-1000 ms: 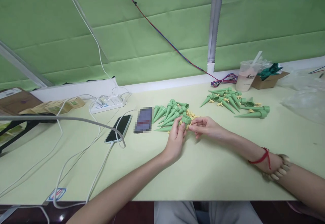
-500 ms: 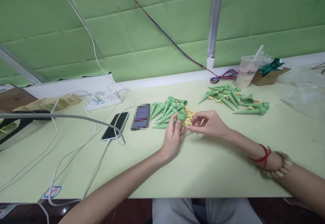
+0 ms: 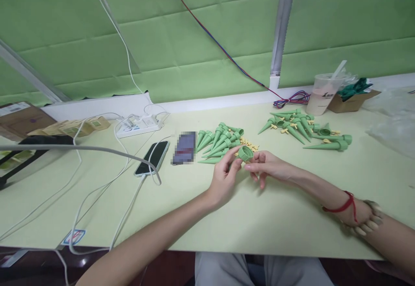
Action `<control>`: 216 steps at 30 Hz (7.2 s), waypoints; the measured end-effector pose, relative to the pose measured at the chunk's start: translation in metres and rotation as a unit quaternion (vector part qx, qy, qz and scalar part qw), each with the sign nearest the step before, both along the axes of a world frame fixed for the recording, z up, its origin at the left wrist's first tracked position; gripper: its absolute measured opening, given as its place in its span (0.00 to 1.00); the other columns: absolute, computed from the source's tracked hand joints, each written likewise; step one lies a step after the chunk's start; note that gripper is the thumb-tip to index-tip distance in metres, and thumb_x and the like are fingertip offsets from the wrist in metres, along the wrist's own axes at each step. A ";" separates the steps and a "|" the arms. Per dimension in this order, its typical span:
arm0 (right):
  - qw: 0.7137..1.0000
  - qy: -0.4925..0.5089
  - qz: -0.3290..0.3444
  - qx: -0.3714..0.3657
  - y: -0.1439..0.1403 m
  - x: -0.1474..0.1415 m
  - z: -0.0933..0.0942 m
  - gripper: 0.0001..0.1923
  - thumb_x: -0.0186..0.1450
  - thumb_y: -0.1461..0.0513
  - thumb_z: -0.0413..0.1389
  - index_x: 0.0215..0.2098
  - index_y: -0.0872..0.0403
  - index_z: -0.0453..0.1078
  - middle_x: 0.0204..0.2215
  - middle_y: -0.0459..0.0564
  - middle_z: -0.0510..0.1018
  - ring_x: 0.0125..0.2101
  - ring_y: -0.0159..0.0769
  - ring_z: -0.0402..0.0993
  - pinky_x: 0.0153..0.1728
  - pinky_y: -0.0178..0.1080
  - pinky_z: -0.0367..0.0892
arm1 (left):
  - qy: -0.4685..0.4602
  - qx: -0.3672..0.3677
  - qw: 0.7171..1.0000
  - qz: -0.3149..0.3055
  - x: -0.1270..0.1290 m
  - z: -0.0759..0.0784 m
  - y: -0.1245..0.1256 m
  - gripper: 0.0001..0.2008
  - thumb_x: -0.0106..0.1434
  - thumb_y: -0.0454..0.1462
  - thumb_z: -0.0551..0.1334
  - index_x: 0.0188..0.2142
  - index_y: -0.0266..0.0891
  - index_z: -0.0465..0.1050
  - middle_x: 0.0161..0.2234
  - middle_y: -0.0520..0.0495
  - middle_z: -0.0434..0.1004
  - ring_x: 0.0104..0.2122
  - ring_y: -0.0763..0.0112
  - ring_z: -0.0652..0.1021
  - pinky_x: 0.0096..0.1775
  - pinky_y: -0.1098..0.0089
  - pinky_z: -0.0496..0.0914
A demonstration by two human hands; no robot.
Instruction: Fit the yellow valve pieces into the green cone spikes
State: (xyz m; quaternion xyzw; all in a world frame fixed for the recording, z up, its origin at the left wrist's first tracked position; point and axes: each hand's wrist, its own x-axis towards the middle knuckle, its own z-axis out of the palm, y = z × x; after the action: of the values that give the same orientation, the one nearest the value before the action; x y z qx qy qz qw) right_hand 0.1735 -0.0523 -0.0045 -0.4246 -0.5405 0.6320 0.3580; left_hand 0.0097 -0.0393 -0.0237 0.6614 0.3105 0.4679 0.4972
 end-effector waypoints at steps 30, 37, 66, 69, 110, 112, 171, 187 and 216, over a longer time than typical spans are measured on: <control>0.994 0.052 0.024 -0.089 0.002 0.001 -0.005 0.22 0.59 0.47 0.53 0.32 0.59 0.72 0.24 0.47 0.72 0.20 0.26 0.70 0.24 0.32 0.72 | -0.080 -0.142 0.987 -0.010 0.004 0.006 0.005 0.18 0.56 0.51 0.59 0.33 0.38 0.64 0.17 0.59 0.49 0.16 0.83 0.51 0.17 0.79 0.48; 0.967 0.166 0.093 -0.171 -0.006 -0.003 -0.006 0.16 0.57 0.53 0.59 0.32 0.59 0.71 0.23 0.45 0.71 0.22 0.25 0.69 0.23 0.31 0.73 | -0.041 -0.117 0.987 -0.105 0.001 0.002 0.006 0.22 0.58 0.52 0.55 0.20 0.37 0.55 0.15 0.58 0.52 0.15 0.83 0.53 0.19 0.77 0.49; 0.915 -0.242 -0.206 0.249 -0.003 -0.007 -0.007 0.19 0.51 0.59 0.61 0.14 0.55 0.54 0.11 0.39 0.64 0.16 0.24 0.58 0.19 0.29 0.56 | 0.057 0.000 0.998 0.009 0.002 0.006 0.007 0.13 0.60 0.43 0.57 0.33 0.35 0.74 0.29 0.48 0.73 0.33 0.70 0.70 0.35 0.72 0.62; 0.966 -0.154 -0.142 0.149 0.000 -0.005 -0.006 0.16 0.51 0.55 0.62 0.20 0.56 0.61 0.14 0.40 0.67 0.18 0.26 0.65 0.21 0.30 0.63 | 0.024 -0.022 0.999 -0.007 0.001 0.007 0.009 0.15 0.60 0.45 0.57 0.25 0.36 0.68 0.21 0.53 0.62 0.24 0.76 0.63 0.28 0.74 0.58; 0.934 -0.261 -0.198 0.142 -0.012 -0.011 -0.003 0.08 0.48 0.58 0.61 0.21 0.55 0.70 0.16 0.45 0.72 0.19 0.35 0.69 0.21 0.35 0.65 | 0.155 0.084 0.984 -0.011 -0.003 -0.002 -0.002 0.14 0.64 0.40 0.49 0.44 0.38 0.68 0.32 0.47 0.74 0.28 0.71 0.71 0.32 0.71 0.63; 0.937 -0.248 -0.198 0.149 -0.012 -0.010 -0.003 0.07 0.48 0.60 0.61 0.22 0.55 0.68 0.18 0.45 0.72 0.20 0.33 0.69 0.21 0.34 0.65 | 0.161 0.082 0.983 -0.018 -0.003 -0.003 -0.002 0.13 0.65 0.41 0.49 0.43 0.39 0.66 0.28 0.49 0.71 0.25 0.72 0.68 0.30 0.72 0.62; 0.998 0.006 -0.056 -0.027 -0.009 -0.011 -0.011 0.15 0.49 0.58 0.64 0.23 0.57 0.64 0.13 0.37 0.66 0.12 0.22 0.63 0.13 0.28 0.68 | 0.154 0.346 0.925 -0.032 -0.015 -0.008 0.025 0.13 0.62 0.39 0.55 0.42 0.35 0.71 0.32 0.45 0.78 0.26 0.73 0.75 0.28 0.74 0.67; 0.908 -0.193 -0.243 0.283 -0.008 -0.010 -0.010 0.16 0.51 0.60 0.59 0.15 0.54 0.56 0.13 0.40 0.64 0.16 0.28 0.66 0.17 0.30 0.61 | 0.109 0.021 0.993 -0.038 0.002 -0.002 0.007 0.13 0.63 0.46 0.52 0.38 0.38 0.63 0.17 0.58 0.52 0.18 0.78 0.55 0.21 0.75 0.50; 0.993 0.082 0.056 -0.063 -0.003 0.008 -0.005 0.13 0.51 0.55 0.63 0.28 0.57 0.73 0.22 0.45 0.73 0.23 0.26 0.70 0.16 0.24 0.67 | 0.096 0.138 0.984 -0.058 -0.011 0.005 0.011 0.15 0.63 0.45 0.52 0.41 0.37 0.66 0.30 0.47 0.72 0.23 0.76 0.68 0.25 0.74 0.59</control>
State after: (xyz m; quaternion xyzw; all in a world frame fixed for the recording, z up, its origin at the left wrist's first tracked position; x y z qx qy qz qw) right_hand 0.1811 -0.0554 -0.0099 -0.3621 -0.4910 0.7166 0.3380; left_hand -0.0008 -0.0280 -0.0183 0.7822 0.2505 0.4109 0.3957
